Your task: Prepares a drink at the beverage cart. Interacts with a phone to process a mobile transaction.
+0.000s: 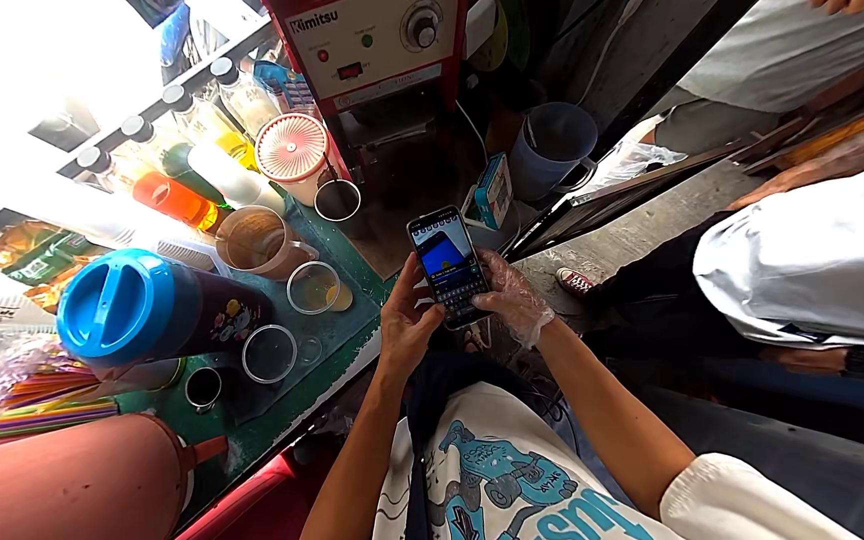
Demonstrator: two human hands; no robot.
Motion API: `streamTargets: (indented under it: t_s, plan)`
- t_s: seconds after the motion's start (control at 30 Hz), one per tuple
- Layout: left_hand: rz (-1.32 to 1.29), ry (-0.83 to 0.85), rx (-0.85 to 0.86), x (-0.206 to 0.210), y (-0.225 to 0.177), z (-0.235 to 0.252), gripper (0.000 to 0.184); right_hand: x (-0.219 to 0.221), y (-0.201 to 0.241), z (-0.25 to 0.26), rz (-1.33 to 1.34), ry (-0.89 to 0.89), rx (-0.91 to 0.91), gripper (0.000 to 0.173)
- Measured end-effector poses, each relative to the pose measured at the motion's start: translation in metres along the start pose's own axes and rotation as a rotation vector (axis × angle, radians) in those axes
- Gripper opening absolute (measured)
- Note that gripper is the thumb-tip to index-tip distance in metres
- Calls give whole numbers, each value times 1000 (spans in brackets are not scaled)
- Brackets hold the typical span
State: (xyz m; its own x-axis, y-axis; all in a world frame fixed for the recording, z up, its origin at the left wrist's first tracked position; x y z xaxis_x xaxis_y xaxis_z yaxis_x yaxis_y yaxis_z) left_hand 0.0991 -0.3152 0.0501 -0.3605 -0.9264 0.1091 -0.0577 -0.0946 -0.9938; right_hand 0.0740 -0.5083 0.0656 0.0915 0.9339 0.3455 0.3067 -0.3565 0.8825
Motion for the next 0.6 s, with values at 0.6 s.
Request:
streamTargets:
  t_s: [0.6]
  plan:
    - [339, -8, -100, -8, 2, -26, 64, -9, -50, 55, -294, -415, 38, 53]
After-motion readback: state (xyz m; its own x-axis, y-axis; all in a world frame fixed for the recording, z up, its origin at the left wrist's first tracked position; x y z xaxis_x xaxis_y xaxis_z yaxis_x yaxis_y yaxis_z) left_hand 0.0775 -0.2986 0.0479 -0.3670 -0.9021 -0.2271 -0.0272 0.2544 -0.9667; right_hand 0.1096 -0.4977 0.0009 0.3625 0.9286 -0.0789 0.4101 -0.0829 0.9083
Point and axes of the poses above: each hand's wrist, its own z-axis towards the middle knuckle, its own x-axis out of the palm, y = z × x, the point moved 1 cm from there along z, towards the middle knuckle, and after that the axes turned 10 degrees about z, right-handed, at the moved point
